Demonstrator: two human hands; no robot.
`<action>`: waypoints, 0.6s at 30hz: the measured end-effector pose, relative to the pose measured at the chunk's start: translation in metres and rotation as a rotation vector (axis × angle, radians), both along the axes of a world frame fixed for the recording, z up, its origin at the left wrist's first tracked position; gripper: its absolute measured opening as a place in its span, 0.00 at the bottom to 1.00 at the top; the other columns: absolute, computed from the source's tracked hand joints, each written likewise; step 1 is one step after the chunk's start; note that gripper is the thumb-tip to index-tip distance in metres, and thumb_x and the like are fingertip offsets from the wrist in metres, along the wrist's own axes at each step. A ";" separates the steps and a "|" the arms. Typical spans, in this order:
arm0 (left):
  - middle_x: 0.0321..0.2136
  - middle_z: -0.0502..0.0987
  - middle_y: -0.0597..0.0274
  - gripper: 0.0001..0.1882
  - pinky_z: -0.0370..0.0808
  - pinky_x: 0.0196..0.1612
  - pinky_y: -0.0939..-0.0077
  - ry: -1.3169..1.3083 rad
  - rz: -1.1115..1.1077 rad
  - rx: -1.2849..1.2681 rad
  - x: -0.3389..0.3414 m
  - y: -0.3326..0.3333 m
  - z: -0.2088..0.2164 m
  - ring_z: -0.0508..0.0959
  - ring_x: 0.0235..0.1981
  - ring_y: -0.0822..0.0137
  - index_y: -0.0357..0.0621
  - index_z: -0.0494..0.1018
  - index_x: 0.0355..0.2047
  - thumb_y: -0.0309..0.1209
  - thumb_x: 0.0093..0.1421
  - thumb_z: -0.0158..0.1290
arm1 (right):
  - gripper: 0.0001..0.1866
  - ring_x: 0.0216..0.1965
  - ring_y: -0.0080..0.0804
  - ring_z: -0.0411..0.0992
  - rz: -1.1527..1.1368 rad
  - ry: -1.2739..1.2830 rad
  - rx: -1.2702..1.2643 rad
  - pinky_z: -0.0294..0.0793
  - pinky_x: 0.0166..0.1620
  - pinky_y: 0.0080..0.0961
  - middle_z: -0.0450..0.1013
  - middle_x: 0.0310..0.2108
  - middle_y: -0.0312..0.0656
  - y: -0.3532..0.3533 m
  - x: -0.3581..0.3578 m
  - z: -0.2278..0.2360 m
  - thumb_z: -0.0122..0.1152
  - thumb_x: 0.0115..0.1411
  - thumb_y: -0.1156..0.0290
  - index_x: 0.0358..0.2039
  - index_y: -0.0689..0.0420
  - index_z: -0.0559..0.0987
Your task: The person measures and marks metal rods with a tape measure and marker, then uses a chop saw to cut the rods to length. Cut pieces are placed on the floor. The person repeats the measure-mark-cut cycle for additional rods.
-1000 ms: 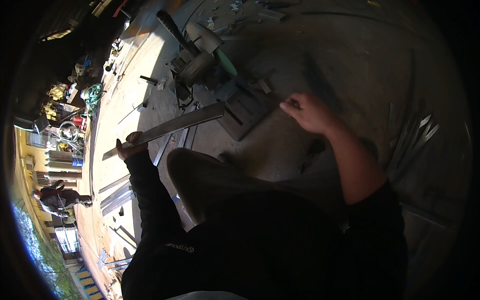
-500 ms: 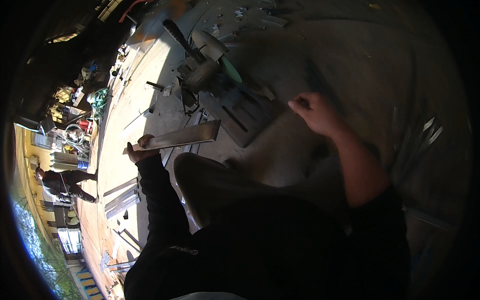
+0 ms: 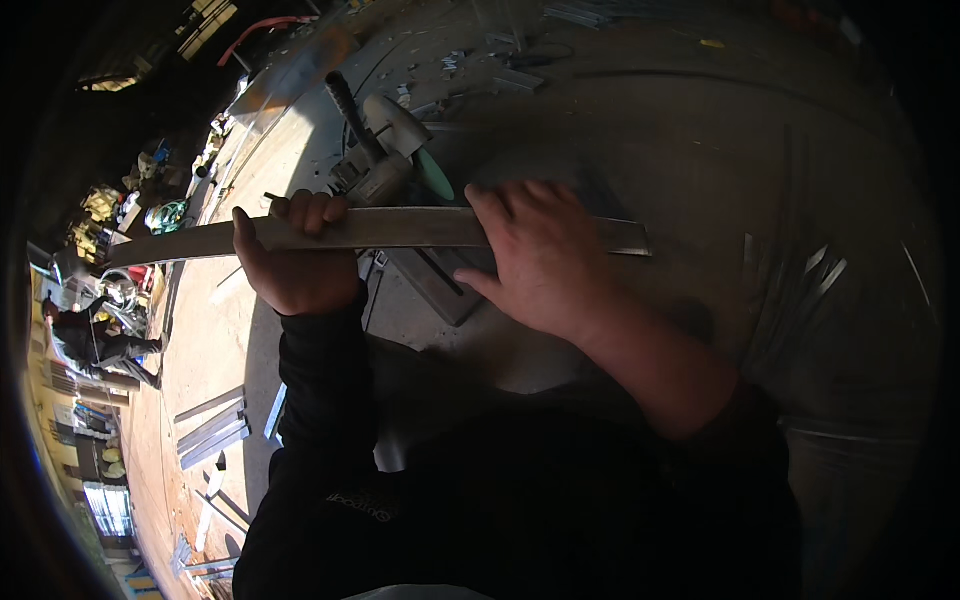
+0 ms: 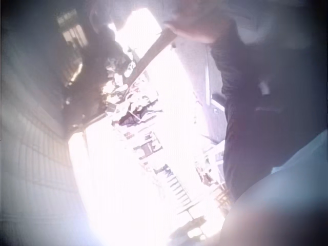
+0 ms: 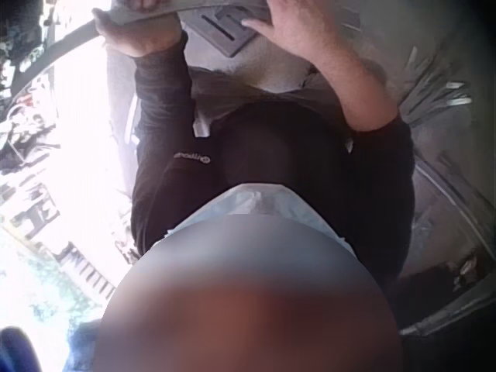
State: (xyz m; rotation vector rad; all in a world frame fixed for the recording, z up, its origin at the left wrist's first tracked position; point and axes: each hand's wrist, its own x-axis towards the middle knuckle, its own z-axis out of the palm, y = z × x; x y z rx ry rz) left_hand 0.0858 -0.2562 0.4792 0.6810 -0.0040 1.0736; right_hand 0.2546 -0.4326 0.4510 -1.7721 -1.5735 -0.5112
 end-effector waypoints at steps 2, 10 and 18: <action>0.30 0.64 0.63 0.24 0.68 0.52 0.58 0.001 -0.106 0.145 0.029 -0.022 0.011 0.67 0.34 0.64 0.43 0.67 0.39 0.54 0.69 0.48 | 0.22 0.35 0.41 0.79 -0.099 0.197 -0.164 0.78 0.40 0.37 0.77 0.32 0.44 -0.013 0.016 -0.011 0.74 0.57 0.60 0.46 0.58 0.79; 0.58 0.74 0.42 0.41 0.72 0.62 0.57 0.628 -0.239 1.742 0.077 -0.063 0.035 0.76 0.60 0.46 0.35 0.67 0.63 0.35 0.51 0.70 | 0.20 0.28 0.53 0.71 -0.526 0.650 0.044 0.69 0.33 0.42 0.72 0.26 0.54 -0.138 0.121 -0.089 0.69 0.61 0.56 0.33 0.63 0.77; 0.47 0.79 0.45 0.28 0.77 0.50 0.58 0.863 -0.687 1.874 0.036 -0.038 -0.097 0.79 0.46 0.43 0.37 0.75 0.52 0.36 0.52 0.69 | 0.27 0.28 0.52 0.75 -1.158 1.074 -0.091 0.71 0.35 0.46 0.76 0.25 0.57 -0.307 0.063 -0.258 0.67 0.61 0.48 0.32 0.66 0.81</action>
